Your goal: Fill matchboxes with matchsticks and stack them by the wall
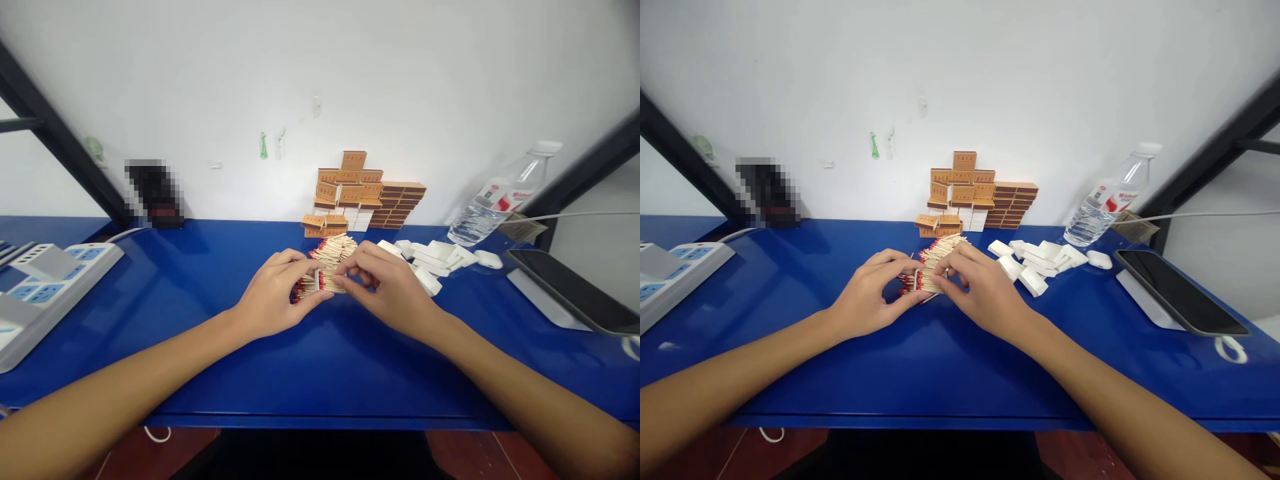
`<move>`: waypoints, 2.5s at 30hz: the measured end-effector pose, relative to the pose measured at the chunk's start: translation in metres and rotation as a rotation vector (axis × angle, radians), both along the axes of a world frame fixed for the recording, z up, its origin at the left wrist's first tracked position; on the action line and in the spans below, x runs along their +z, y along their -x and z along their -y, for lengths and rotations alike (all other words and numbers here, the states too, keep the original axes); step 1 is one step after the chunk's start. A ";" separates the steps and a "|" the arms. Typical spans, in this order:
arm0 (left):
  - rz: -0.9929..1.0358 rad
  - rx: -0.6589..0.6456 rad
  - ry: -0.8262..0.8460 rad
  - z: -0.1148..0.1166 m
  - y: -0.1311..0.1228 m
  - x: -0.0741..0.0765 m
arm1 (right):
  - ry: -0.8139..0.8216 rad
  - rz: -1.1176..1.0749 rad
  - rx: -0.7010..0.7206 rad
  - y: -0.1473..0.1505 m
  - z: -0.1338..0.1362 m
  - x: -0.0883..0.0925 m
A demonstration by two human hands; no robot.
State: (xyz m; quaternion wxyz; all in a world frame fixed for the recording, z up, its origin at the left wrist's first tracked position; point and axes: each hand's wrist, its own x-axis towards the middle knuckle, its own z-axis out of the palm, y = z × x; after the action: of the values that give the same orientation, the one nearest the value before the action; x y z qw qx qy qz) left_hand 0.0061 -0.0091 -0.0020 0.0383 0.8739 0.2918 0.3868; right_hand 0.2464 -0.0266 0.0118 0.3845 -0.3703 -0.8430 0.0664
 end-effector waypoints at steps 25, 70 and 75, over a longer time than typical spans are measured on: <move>0.103 0.197 0.033 -0.010 0.004 0.002 | 0.407 0.340 0.080 -0.007 -0.006 -0.010; 0.129 0.243 0.074 -0.013 0.005 0.003 | 0.278 0.257 0.143 0.008 -0.006 -0.020; 0.088 0.239 0.087 -0.014 0.005 0.002 | 0.360 0.326 0.112 0.001 -0.007 -0.014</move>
State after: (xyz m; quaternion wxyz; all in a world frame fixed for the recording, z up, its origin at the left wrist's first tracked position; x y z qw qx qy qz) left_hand 0.0007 0.0053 -0.0001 0.0425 0.8126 0.4084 0.4135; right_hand 0.2457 -0.0199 -0.0022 0.1670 -0.3915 -0.8876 0.1761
